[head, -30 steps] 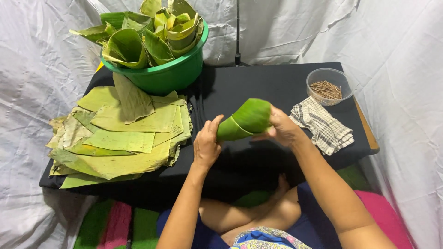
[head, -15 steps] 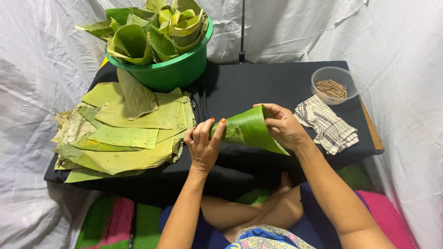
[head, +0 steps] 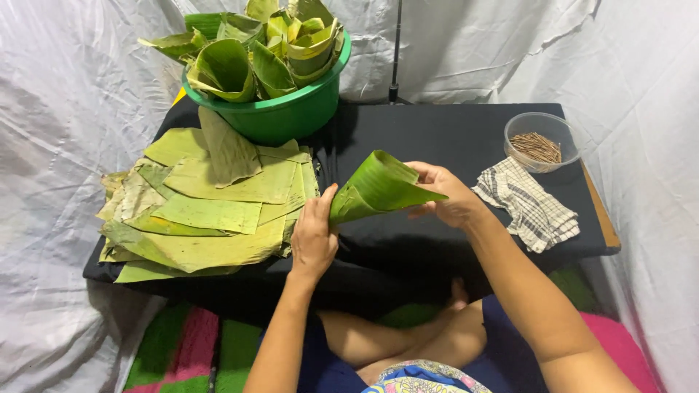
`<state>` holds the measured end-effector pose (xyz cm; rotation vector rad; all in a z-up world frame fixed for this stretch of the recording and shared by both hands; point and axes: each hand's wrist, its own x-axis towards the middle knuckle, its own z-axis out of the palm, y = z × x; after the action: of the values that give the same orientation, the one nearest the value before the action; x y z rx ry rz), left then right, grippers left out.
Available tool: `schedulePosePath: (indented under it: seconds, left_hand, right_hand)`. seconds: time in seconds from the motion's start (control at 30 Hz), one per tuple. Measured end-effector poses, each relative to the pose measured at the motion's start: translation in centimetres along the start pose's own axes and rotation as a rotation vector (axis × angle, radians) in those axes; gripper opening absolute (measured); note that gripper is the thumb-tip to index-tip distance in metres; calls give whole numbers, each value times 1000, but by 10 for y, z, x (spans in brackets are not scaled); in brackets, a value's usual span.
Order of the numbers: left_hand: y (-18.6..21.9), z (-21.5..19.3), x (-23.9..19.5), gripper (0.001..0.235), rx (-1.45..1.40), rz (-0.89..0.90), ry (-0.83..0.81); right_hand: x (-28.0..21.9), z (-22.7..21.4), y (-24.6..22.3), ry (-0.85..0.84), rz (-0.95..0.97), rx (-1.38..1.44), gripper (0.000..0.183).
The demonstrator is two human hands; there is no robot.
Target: Cleaning banana leaves with a cloth and folding them into cones secured with small wooden sticks.
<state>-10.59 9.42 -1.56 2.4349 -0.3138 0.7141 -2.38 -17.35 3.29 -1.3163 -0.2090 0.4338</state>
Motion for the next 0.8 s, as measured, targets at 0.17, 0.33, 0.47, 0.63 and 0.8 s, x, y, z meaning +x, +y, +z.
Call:
schedulePosePath:
  seconds: [0.17, 0.33, 0.47, 0.63, 0.8]
  left_hand:
    - [-23, -39, 0, 71, -842, -402, -281]
    - [-76, -43, 3, 48, -1235, -551, -65]
    - [-91, -55, 34, 43, -1311, -645, 198]
    - [-85, -60, 92, 60, -1265, -768, 384]
    - [-100, -46, 154, 74, -1238, -593, 360]
  right_hand:
    - [42, -6, 2, -76, -56, -61, 36]
    - [81, 0, 5, -87, -40, -20, 31]
    - [78, 47, -24, -104, -25, 55, 24]
    - [118, 51, -30, -29, -146, 43, 27]
    - [152, 40, -76, 128, -236, -23, 28]
